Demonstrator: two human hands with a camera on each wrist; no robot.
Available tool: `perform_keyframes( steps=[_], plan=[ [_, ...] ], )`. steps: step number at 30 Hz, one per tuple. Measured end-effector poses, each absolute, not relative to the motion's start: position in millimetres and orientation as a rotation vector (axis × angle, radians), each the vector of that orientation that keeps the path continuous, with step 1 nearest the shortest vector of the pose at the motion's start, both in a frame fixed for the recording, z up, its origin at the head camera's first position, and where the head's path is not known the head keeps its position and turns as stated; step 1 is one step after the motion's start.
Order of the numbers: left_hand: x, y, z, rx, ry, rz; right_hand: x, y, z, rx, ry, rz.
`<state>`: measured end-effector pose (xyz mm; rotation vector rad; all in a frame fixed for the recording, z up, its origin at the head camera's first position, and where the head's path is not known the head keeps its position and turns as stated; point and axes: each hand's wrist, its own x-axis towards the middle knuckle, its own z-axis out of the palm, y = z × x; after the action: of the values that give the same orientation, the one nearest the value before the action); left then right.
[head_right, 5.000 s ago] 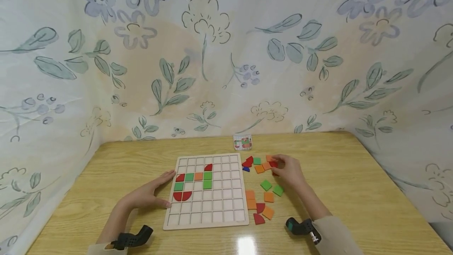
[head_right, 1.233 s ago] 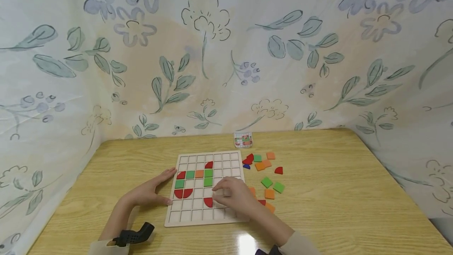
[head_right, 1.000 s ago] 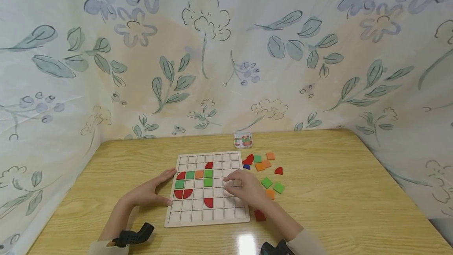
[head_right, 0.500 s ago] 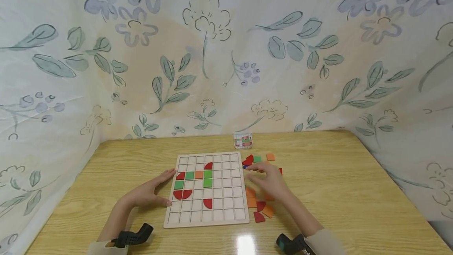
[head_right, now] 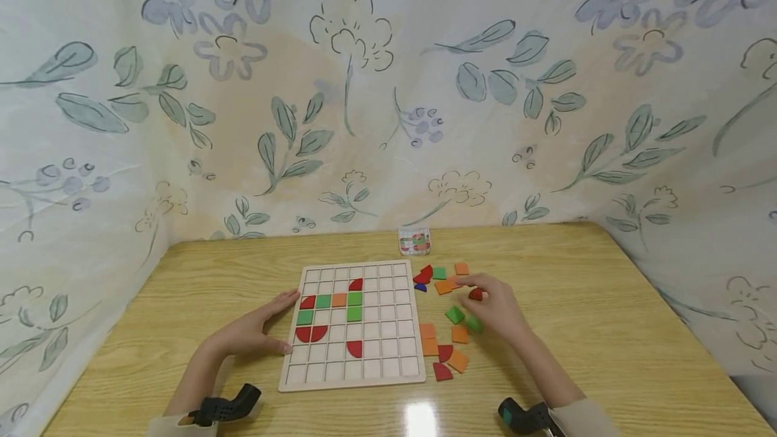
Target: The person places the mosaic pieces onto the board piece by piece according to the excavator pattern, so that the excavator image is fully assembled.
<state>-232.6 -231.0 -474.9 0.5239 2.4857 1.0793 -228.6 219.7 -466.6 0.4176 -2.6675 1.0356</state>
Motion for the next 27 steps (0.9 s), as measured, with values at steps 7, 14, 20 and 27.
perform_keyframes(
  steps=[7, 14, 20, 27],
  plan=[
    [-232, -231, -476, 0.519, 2.484, 1.084, -230, 237, -472, 0.368, -2.751, 0.904],
    [-231, -232, -476, 0.582, 2.48, 1.079, -236, 246, -481, 0.457, -2.786, 0.841],
    [-231, -233, -476, 0.604, 2.485, 1.078, -239, 248, -482, 0.479, -2.79, 0.82],
    [-231, -232, -477, 0.588, 2.485, 1.08, -239, 245, -478, 0.444, -2.821, 0.929]
  ],
)
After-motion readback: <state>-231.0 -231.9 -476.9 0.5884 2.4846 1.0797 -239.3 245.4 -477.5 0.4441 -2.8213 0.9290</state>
